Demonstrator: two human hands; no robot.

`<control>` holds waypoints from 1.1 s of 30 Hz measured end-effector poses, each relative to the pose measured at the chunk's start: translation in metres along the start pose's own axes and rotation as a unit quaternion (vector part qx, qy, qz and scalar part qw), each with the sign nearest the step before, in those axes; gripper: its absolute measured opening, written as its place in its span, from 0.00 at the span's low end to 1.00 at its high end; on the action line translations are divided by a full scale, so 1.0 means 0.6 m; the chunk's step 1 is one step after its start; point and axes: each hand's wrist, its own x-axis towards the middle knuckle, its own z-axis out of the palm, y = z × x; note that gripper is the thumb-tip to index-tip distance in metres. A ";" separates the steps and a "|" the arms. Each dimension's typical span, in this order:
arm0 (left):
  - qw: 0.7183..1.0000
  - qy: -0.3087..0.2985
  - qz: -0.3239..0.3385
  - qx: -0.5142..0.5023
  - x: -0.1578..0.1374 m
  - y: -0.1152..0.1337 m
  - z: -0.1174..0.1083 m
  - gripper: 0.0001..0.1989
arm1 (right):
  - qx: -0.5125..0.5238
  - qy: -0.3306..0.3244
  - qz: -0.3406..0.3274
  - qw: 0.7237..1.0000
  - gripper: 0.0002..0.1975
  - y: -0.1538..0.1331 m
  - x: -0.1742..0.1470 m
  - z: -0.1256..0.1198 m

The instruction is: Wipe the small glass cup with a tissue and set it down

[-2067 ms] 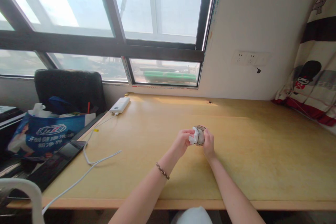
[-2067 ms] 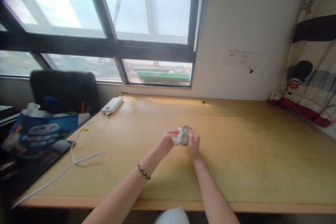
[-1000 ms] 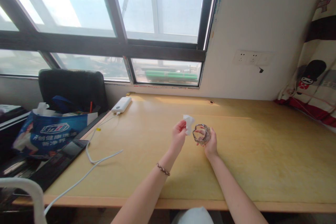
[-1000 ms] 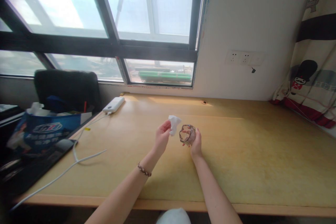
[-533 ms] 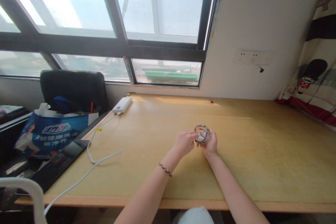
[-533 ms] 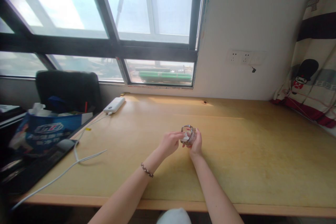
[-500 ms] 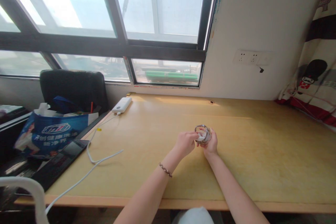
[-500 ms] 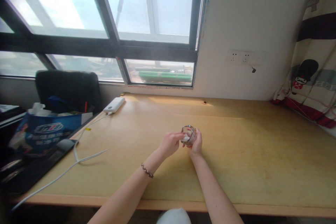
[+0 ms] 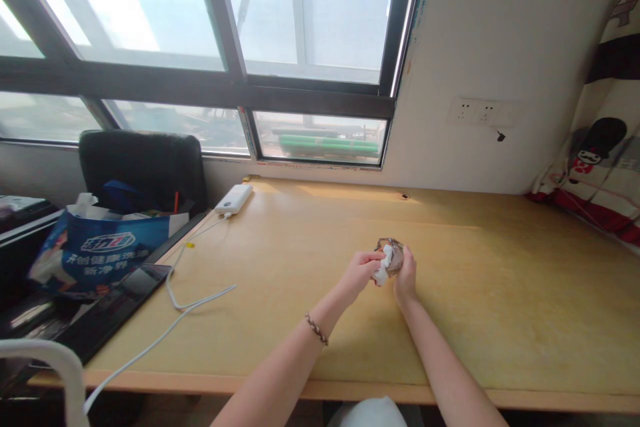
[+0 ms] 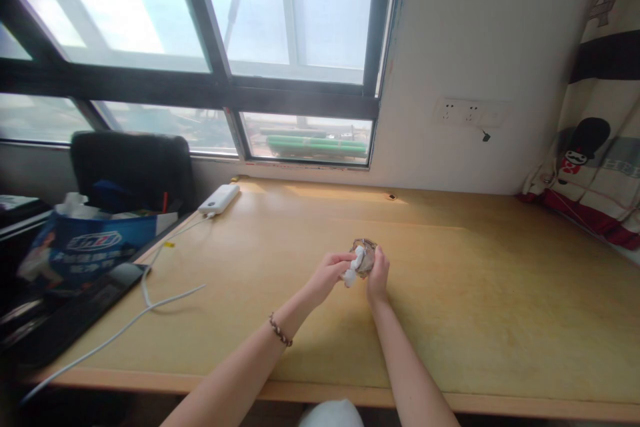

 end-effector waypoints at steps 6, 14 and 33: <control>0.997 -0.004 0.008 -0.082 -0.005 0.009 -0.006 0.15 | -0.086 -0.003 -0.059 0.995 0.17 -0.016 -0.004 0.008; 0.982 0.055 -0.025 -0.181 0.007 0.009 -0.031 0.17 | -0.133 -0.061 -0.078 0.986 0.25 -0.031 -0.018 0.015; 0.937 0.100 -0.030 -0.334 0.027 -0.024 -0.045 0.09 | -0.231 -0.121 -0.262 0.929 0.37 -0.061 -0.033 0.029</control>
